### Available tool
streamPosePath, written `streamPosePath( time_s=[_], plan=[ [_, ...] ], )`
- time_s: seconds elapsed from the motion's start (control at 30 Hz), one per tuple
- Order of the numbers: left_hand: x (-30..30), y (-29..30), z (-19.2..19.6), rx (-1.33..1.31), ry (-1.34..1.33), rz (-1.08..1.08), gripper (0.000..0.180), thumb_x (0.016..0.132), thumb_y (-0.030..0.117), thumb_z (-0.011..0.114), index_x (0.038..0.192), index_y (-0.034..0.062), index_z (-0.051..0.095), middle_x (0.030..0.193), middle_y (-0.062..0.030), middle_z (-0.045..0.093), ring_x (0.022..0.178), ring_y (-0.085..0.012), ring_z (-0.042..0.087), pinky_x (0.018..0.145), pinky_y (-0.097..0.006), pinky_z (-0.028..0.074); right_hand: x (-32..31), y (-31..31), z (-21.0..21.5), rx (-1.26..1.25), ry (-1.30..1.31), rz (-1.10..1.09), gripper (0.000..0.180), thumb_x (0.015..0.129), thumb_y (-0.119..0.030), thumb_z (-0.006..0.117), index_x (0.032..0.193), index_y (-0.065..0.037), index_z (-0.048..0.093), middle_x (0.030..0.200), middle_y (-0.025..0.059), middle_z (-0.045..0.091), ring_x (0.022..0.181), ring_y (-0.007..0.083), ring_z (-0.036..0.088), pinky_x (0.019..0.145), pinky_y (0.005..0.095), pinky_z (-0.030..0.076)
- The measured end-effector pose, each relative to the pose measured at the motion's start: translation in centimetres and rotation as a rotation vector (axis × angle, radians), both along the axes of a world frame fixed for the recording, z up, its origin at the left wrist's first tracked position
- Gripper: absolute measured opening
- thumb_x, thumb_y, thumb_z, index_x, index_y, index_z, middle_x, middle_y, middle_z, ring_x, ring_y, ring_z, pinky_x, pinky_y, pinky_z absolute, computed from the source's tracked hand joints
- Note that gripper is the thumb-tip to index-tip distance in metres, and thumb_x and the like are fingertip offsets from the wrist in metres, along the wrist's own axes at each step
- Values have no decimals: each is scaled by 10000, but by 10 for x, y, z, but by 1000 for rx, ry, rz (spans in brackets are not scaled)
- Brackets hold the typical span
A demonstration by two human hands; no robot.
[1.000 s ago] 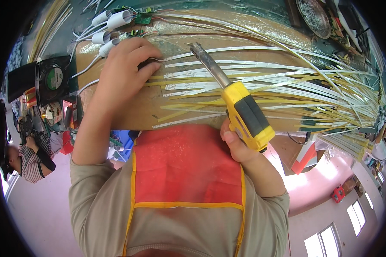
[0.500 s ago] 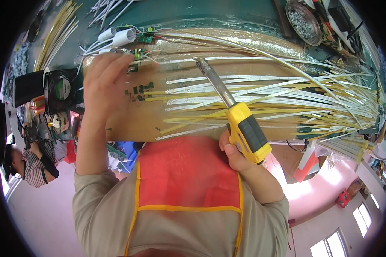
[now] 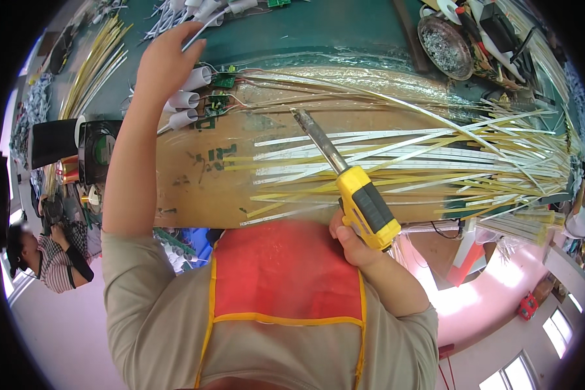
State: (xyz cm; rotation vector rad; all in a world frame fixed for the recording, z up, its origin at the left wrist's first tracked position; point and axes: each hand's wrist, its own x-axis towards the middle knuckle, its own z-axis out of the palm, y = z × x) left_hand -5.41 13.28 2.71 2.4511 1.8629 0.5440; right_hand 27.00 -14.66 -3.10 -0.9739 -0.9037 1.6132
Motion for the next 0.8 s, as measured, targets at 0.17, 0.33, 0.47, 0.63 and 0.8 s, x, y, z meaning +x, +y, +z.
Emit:
streamPosePath(
  time_s=[0.17,0.33,0.47,0.63,0.8],
  plan=[
    [6,28,-11,-189,248,183,391,884,263,630,1255,139,612,1102,-135,698,1025,-342,650,876,-432,505,2,-2,-2,12,-19,7,650,889,-259,681,1399,-25,353,775,52,508,653,170,501,577,314,426],
    [7,21,2,90,109,63,231,900,230,621,1085,113,695,1024,-134,700,946,-330,663,819,-425,511,-2,0,-2,67,-7,-41,636,895,-262,656,1393,-11,351,762,51,498,632,170,494,559,313,425],
    [17,-35,58,280,-11,6,186,900,178,651,1040,67,699,941,-116,701,837,-259,671,772,-339,512,-3,1,2,74,49,-125,628,900,-298,648,1378,-10,360,753,43,492,606,168,488,540,314,425],
    [-13,-120,81,-176,-209,126,156,857,79,696,996,10,670,862,-80,658,775,-169,630,739,-270,493,-4,3,5,39,85,-123,654,888,-355,669,1374,-32,372,739,28,486,586,162,476,526,313,415],
    [-52,-170,57,-522,-94,149,208,791,88,731,969,9,658,841,-99,638,743,-207,608,723,-299,493,-5,4,5,4,80,-113,671,879,-395,674,1376,-53,381,729,24,473,577,159,461,519,310,402]
  ],
)
